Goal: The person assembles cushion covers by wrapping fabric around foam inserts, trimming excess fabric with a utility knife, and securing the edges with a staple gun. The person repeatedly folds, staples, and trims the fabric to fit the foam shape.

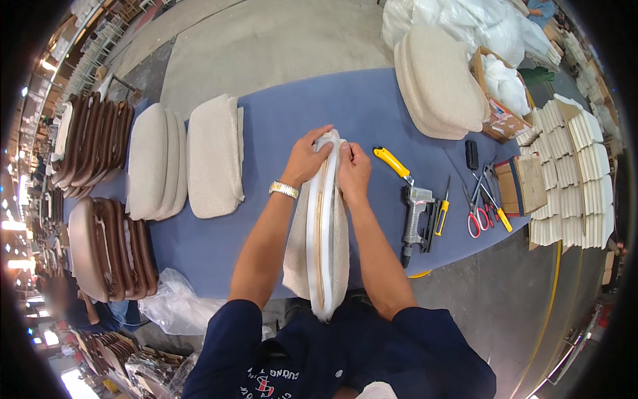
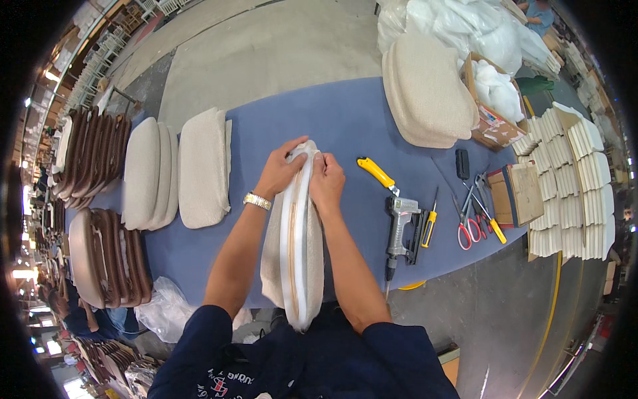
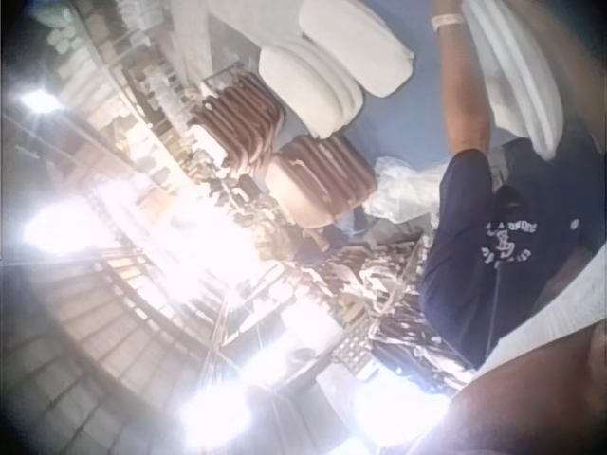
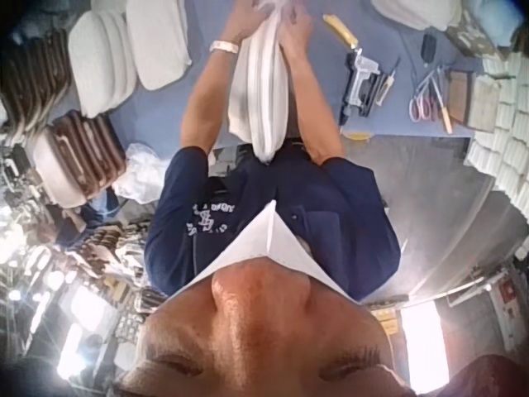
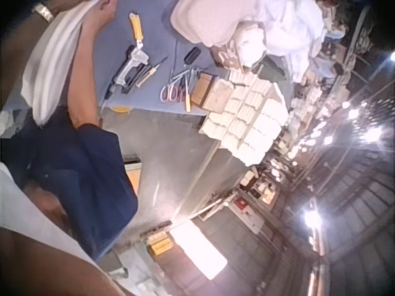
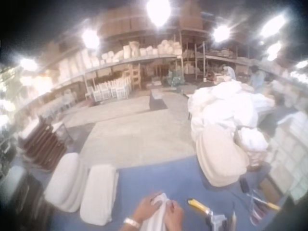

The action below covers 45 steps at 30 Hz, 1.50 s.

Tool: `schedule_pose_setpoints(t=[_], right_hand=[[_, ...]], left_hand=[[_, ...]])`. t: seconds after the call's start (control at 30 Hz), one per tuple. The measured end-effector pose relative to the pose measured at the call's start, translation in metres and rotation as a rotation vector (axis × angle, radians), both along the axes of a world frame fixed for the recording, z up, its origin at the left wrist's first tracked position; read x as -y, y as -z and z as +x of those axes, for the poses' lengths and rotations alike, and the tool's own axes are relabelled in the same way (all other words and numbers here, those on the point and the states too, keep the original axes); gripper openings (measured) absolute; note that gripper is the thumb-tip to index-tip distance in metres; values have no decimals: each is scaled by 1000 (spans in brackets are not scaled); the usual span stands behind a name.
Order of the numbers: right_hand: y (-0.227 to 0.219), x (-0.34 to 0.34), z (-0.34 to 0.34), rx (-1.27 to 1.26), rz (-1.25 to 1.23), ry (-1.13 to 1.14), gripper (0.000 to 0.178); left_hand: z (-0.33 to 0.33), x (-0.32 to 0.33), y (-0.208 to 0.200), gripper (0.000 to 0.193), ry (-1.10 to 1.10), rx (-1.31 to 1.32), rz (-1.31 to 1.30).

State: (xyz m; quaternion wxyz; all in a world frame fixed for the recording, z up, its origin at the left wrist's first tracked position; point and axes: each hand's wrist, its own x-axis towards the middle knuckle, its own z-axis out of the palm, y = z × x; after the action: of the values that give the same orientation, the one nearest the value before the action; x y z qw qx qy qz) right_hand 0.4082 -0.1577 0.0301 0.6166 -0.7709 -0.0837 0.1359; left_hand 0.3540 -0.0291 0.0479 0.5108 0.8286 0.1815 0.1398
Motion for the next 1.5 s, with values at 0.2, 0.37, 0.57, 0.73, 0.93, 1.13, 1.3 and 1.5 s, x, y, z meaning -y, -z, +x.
schedule_pose_setpoints(t=[0.2, 0.37, 0.57, 0.73, 0.93, 1.13, 1.3, 1.5], right_hand=[[13, 0, 29, 32, 88, -181, 29], [1, -3, 38, 402, -25, -133, 31], [1, -1, 65, 413, -151, -157, 17], [1, -5, 76, 285, -114, -130, 16], [1, -8, 86, 154, -172, -117, 18], [10, -9, 80, 150, -122, -114, 19], [10, 5, 60, 184, -65, -149, 33], [6, 15, 52, 121, -124, -268, 43]], left_hand=[[19, -14, -12, 28, -141, -127, 85], [49, -32, -16, 34, -64, -204, 48], [67, -33, 21, 45, -47, -104, -111], [64, -31, 31, 42, -33, -18, -304], [63, -26, 13, 27, 65, -58, -90], [59, -33, 6, 41, 132, -156, -16], [31, -30, -5, 66, 282, -194, -132], [29, -32, -1, 73, 295, -210, -132]])
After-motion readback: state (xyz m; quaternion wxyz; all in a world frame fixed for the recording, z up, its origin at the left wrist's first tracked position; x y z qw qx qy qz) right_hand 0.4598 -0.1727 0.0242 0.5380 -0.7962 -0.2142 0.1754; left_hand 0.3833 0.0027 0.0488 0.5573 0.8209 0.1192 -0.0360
